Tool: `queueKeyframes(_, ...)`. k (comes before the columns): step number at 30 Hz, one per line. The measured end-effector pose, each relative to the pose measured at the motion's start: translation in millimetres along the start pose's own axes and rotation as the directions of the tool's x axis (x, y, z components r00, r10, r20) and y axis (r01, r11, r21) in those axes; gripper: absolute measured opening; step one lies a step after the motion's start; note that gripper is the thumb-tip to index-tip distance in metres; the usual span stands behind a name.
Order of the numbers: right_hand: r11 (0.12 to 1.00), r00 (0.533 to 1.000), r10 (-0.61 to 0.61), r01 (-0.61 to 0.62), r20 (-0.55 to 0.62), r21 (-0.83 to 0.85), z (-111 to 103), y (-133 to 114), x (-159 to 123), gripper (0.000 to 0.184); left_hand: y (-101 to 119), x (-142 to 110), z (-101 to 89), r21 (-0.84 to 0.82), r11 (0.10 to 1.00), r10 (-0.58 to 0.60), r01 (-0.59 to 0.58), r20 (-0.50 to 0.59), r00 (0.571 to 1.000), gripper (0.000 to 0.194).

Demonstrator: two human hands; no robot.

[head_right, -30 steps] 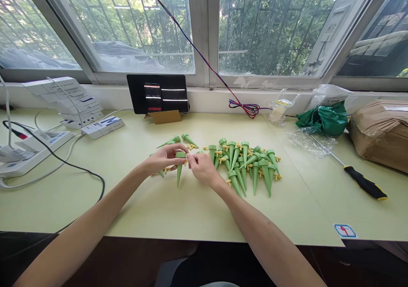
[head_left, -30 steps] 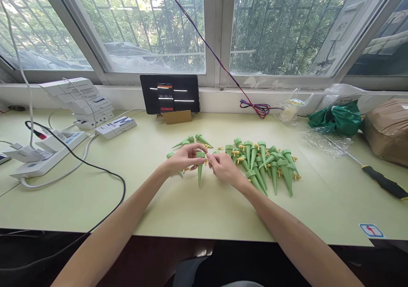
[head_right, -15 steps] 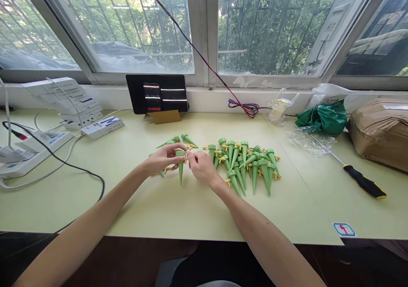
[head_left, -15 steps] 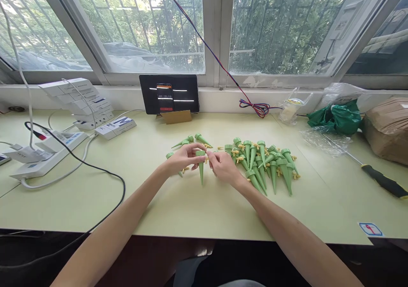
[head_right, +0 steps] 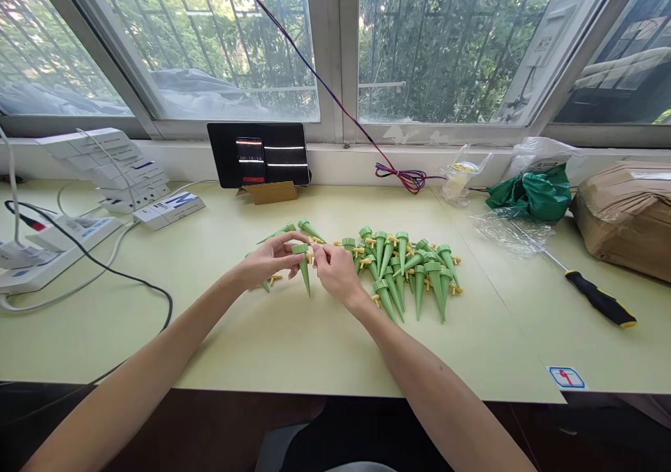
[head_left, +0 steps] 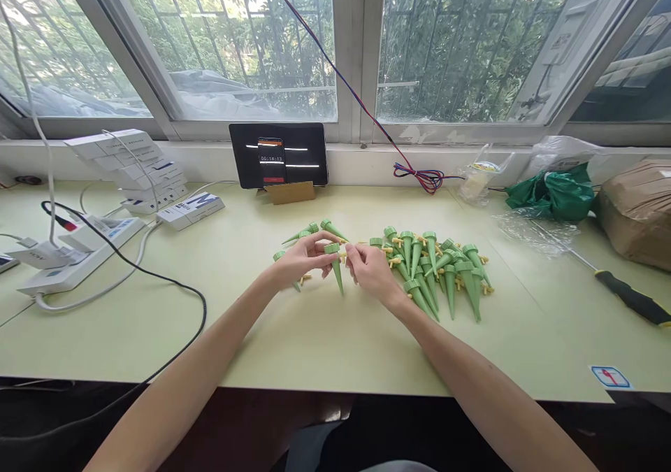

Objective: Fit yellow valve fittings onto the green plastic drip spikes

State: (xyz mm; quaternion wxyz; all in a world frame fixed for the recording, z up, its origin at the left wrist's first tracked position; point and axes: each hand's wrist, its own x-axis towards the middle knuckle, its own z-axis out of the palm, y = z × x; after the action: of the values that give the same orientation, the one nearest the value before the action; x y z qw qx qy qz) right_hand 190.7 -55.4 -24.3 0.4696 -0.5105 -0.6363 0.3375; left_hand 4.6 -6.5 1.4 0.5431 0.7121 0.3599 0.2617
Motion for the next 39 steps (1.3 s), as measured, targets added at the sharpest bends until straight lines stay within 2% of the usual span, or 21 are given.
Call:
queueKeyframes(6, 0.997, 0.995, -0.039, 0.033, -0.089, -0.064, -4.1, -2.8, -1.3, 0.028, -6.6, 2.0, -2.3, -0.023, 1.000, -0.001, 0.001, -0.022, 1.000, 0.048)
queueKeyframes(12, 0.997, 0.997, -0.072, 0.073, -0.015, 0.036, -2.5, -2.8, -0.9, 0.029, -10.1, 3.8, -3.4, -0.052, 0.999, -0.002, 0.000, -0.042, 0.999, 0.049)
queueKeyframes(17, 0.987, 0.993, -0.114, 0.117, -0.031, 0.112, -0.9, -4.4, -2.8, 0.025, -5.6, 4.4, -0.4, -0.116, 0.993, 0.037, -0.032, 0.047, 0.998, 0.041)
queueKeyframes(33, 0.983, 0.986, -0.168, 0.169, -0.017, 0.071, -0.8, -6.4, -5.7, 0.019, -5.9, 4.4, 1.7, -0.177, 0.984, -0.007, 0.024, 0.098, 0.995, 0.038)
queueKeyframes(39, 0.984, 0.984, -0.176, 0.176, -0.012, 0.036, 0.4, -5.6, -5.5, 0.024, -5.1, 4.0, 2.0, -0.182, 0.982, -0.030, 0.045, 0.083, 0.996, 0.039)
